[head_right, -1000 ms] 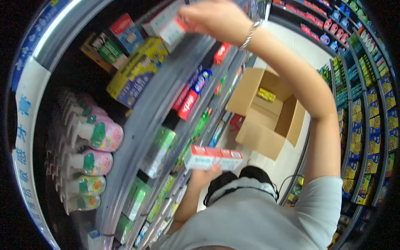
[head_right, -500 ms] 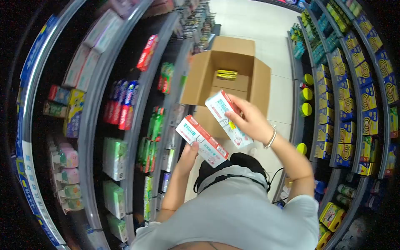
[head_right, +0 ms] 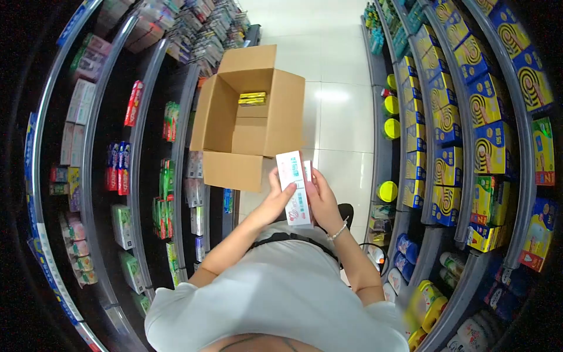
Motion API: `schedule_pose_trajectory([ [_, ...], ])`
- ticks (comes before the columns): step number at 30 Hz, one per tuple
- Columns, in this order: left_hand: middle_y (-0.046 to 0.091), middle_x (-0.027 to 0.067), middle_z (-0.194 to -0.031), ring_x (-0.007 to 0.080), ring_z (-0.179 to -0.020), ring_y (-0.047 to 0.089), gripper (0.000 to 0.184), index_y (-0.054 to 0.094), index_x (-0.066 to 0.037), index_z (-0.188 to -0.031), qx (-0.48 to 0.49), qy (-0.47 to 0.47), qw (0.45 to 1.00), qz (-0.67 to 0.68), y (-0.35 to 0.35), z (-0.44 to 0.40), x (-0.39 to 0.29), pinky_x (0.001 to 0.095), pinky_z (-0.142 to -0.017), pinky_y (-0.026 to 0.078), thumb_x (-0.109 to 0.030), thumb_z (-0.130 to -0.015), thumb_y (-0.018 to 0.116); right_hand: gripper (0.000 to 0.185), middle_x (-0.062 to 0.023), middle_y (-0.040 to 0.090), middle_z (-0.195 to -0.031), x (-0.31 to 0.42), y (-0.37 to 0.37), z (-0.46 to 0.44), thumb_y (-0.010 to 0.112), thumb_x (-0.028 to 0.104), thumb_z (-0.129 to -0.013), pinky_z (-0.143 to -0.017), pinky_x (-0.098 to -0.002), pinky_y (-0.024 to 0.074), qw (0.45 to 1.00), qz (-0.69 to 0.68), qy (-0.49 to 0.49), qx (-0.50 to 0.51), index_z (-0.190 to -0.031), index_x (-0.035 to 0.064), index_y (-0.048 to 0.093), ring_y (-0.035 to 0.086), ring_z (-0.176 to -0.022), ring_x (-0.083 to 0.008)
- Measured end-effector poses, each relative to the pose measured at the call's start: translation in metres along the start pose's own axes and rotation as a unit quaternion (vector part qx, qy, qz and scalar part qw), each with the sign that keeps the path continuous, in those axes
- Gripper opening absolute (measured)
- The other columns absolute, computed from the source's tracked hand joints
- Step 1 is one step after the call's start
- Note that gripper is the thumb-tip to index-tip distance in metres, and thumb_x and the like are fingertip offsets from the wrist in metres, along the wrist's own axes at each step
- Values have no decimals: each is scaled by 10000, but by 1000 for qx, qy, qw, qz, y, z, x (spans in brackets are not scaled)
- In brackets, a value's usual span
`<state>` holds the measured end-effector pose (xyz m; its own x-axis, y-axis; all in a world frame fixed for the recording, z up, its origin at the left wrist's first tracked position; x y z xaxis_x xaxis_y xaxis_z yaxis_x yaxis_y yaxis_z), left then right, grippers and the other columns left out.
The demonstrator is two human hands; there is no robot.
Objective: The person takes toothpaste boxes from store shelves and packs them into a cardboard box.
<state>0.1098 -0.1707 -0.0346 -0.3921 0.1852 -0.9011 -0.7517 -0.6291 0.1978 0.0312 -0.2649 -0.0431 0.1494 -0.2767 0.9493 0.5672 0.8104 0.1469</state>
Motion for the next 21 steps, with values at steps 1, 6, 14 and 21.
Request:
schedule_pose_trajectory([
  [1,297,210,-1225,232,-1153,332,637,-59,-3,-1258,12,32,999,-40,5,-5,-7,343,-950,306,-194,-897,429,417,-94,523,-979,4,-6,-4,427,133,-890,-747,-242,429,1000,9,-9,16,-1248,-46,310,520,-865,-119],
  [6,235,164,-1282,218,-1201,251,658,-12,-30,-1304,38,58,993,-92,19,-24,-26,353,-985,246,-205,-881,461,486,-133,492,-1091,25,-16,-25,437,128,-879,-817,-261,416,995,14,-58,79,-1280,-57,234,512,-950,-146],
  [14,250,182,-1279,250,-1163,340,739,-36,-35,-1301,54,77,994,-48,19,-101,-18,347,-941,333,-156,-845,532,445,-103,486,-1113,19,-46,-95,444,122,-873,-861,-261,383,994,49,24,96,-1259,-43,297,479,-1002,-140],
  [21,290,177,-1230,236,-1103,416,748,-8,-38,-1295,14,88,996,24,10,-178,-42,344,-881,406,-175,-828,560,496,-112,455,-1168,73,-56,-187,459,75,-854,-891,-272,366,966,180,36,183,-1288,-38,247,455,-1056,-154],
])
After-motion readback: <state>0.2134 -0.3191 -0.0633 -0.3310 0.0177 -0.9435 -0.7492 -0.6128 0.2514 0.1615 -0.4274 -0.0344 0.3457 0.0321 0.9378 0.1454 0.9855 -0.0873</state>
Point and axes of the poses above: each hand's wrist, its own z-axis away from the middle knuckle, its own y-axis out of the palm, x = y × z, the point moved 5 cm from there along -z, towards the middle knuckle
